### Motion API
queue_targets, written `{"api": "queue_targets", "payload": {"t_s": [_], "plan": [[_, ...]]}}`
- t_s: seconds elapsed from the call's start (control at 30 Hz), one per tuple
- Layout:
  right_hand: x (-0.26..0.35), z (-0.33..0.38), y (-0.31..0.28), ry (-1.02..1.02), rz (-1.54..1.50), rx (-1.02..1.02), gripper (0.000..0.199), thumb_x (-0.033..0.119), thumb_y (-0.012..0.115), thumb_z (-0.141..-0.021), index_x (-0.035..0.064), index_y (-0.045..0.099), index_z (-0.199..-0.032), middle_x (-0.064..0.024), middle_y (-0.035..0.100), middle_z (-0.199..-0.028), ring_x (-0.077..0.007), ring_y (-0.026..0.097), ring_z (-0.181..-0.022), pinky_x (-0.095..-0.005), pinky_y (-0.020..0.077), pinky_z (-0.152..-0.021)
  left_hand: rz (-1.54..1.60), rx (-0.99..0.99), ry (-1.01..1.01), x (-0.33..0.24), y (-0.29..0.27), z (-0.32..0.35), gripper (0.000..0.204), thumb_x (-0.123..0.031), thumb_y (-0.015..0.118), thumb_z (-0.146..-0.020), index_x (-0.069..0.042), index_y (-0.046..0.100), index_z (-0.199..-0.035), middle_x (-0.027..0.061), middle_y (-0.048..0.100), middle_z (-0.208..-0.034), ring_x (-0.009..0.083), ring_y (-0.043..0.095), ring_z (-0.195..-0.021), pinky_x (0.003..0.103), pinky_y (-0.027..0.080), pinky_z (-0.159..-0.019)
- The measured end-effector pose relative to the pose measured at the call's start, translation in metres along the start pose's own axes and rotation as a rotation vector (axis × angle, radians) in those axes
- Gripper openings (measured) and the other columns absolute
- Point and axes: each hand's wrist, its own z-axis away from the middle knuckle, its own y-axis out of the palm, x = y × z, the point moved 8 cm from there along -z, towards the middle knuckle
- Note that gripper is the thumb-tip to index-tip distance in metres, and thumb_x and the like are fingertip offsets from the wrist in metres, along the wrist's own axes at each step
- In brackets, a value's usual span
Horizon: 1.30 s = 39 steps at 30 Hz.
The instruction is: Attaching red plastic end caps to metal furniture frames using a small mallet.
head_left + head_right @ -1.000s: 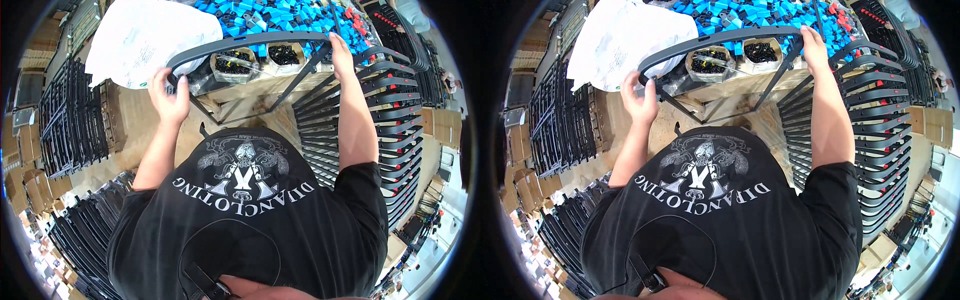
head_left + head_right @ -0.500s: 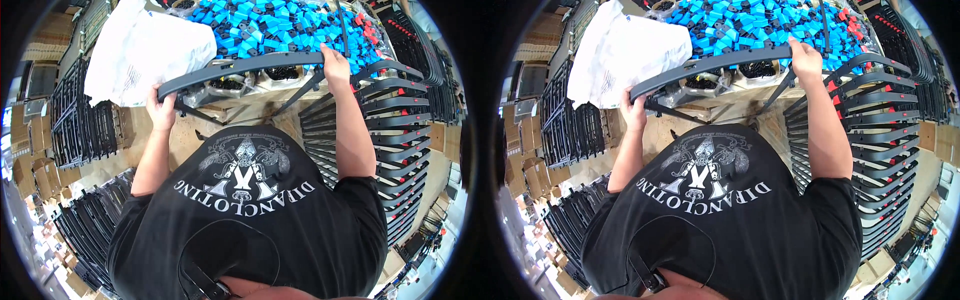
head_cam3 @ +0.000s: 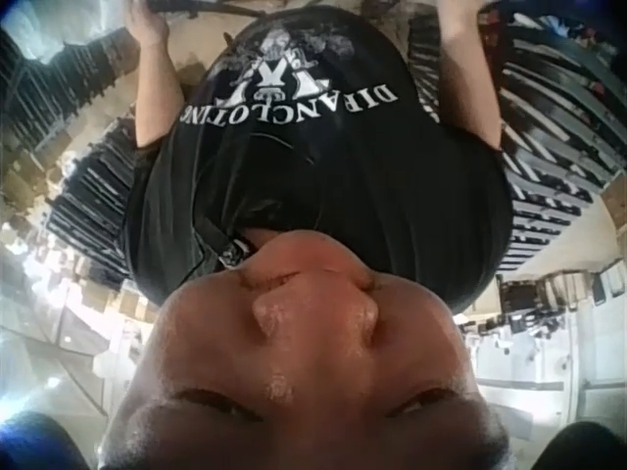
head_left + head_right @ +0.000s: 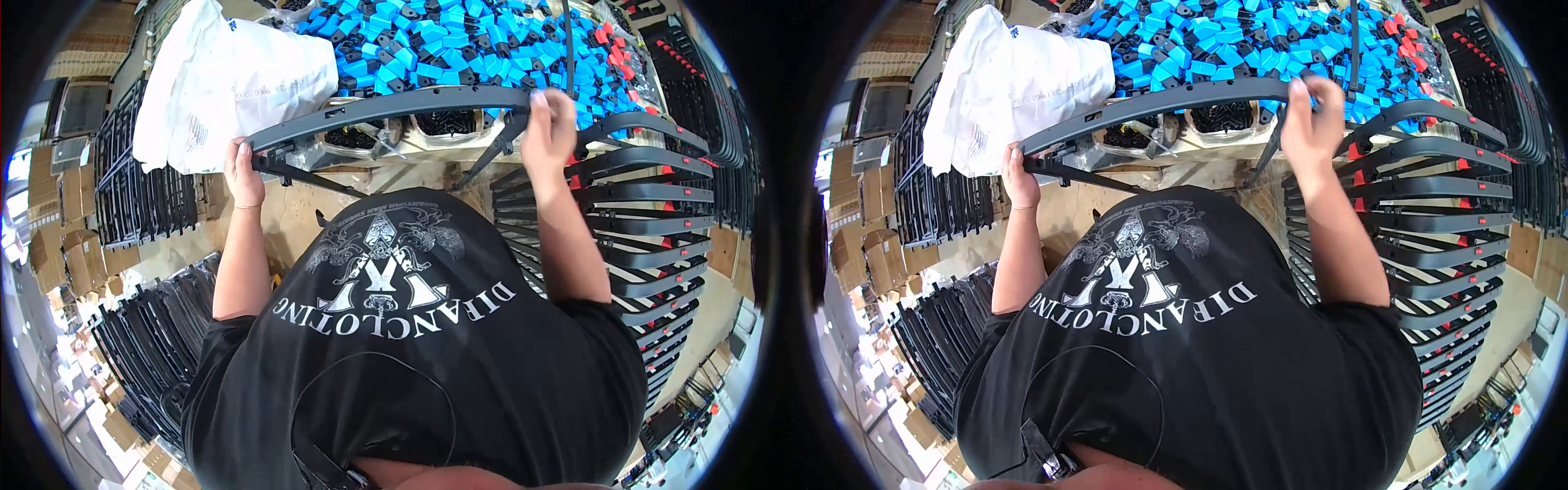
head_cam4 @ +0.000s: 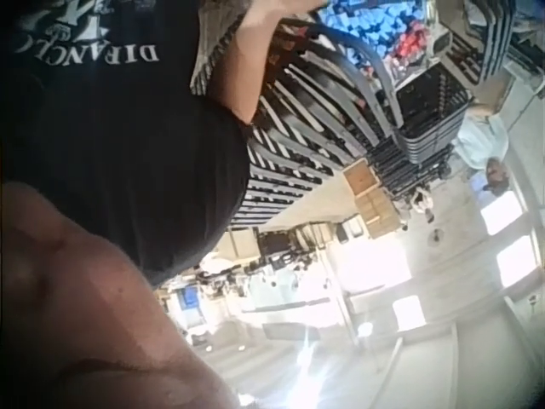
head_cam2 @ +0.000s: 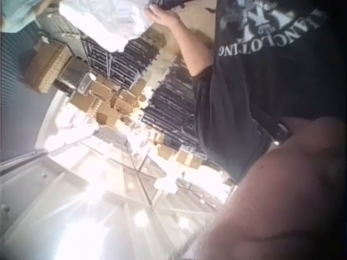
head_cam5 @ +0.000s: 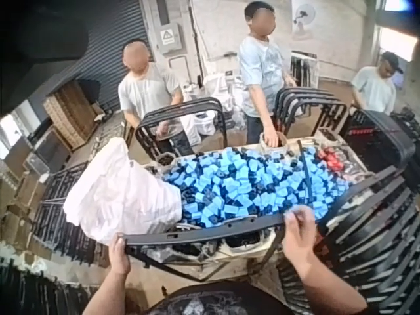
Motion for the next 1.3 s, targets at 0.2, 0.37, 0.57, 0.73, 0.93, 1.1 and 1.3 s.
{"api": "queue_targets", "payload": {"t_s": [0.2,0.37,0.57,0.73,0.93,1.1,1.3], "plan": [[0.0,0.103,0.045,-0.18,0.129,0.731,0.013,0.013,0.068,-0.087,0.0046,0.064,-0.096,-0.0136,0.064,-0.091,-0.0312,0.065,-0.085,-0.0381,0.0527,-0.078,-0.712,-0.365,0.451,-0.086,0.023,0.038,0.03,-0.016,0.058,-0.096,0.004,0.058,-0.119,0.0162,0.06,-0.112,0.0293,0.057,-0.106,0.04,0.045,-0.097],[-0.062,0.072,0.146,-0.319,0.516,0.742,0.031,0.017,0.062,-0.09,0.0001,0.065,-0.116,-0.0222,0.068,-0.114,-0.0339,0.067,-0.108,-0.0484,0.0509,-0.094,-0.675,-0.154,0.739,-0.153,0.072,0.07,0.036,-0.007,0.069,-0.082,0.0,0.06,-0.116,0.0186,0.059,-0.116,0.0331,0.057,-0.108,0.041,0.045,-0.097],[-0.137,0.065,0.21,-0.111,0.918,1.207,0.039,0.011,0.056,-0.088,0.0012,0.065,-0.125,-0.0226,0.066,-0.125,-0.0387,0.06,-0.122,-0.048,0.0465,-0.104,-0.596,0.087,0.567,-0.123,0.075,0.091,0.018,-0.002,0.069,-0.082,-0.003,0.062,-0.099,0.0147,0.062,-0.101,0.0313,0.061,-0.092,0.039,0.05,-0.083],[-0.149,0.063,0.212,-0.287,0.959,1.089,0.036,0.015,0.054,-0.09,0.0058,0.069,-0.121,-0.0213,0.066,-0.126,-0.0378,0.061,-0.12,-0.0471,0.0466,-0.103,-0.591,0.07,0.215,-0.051,0.021,0.125,0.011,-0.005,0.069,-0.086,-0.002,0.062,-0.094,0.0126,0.064,-0.096,0.027,0.062,-0.087,0.035,0.051,-0.078],[-0.152,0.057,0.209,-0.218,0.95,1.107,0.038,0.021,0.055,-0.092,0.0031,0.065,-0.124,-0.026,0.065,-0.123,-0.0399,0.062,-0.116,-0.0499,0.0478,-0.1,-0.519,0.113,-0.042,-0.01,-0.007,0.144,0.007,-0.007,0.069,-0.086,-0.003,0.065,-0.09,0.01,0.066,-0.086,0.0235,0.062,-0.077,0.034,0.052,-0.074],[-0.158,0.047,0.199,-0.272,0.906,0.968,0.031,0.014,0.05,-0.095,0.0007,0.066,-0.117,-0.0246,0.066,-0.122,-0.0376,0.066,-0.109,-0.0492,0.0501,-0.097,-0.483,0.157,-0.065,-0.006,-0.007,0.13,0.011,-0.012,0.069,-0.089,-0.002,0.066,-0.092,0.0102,0.066,-0.084,0.022,0.063,-0.078,0.034,0.052,-0.075],[-0.167,0.065,0.162,0.789,-0.28,0.575,0.013,-0.002,0.058,-0.094,0.0002,0.061,-0.107,-0.0104,0.065,-0.096,-0.0212,0.068,-0.075,-0.0344,0.0594,-0.069,-0.468,0.314,-0.041,0.003,0.017,0.111,0.014,-0.014,0.07,-0.089,-0.001,0.067,-0.093,0.0103,0.066,-0.085,0.021,0.063,-0.076,0.033,0.052,-0.073]]}}
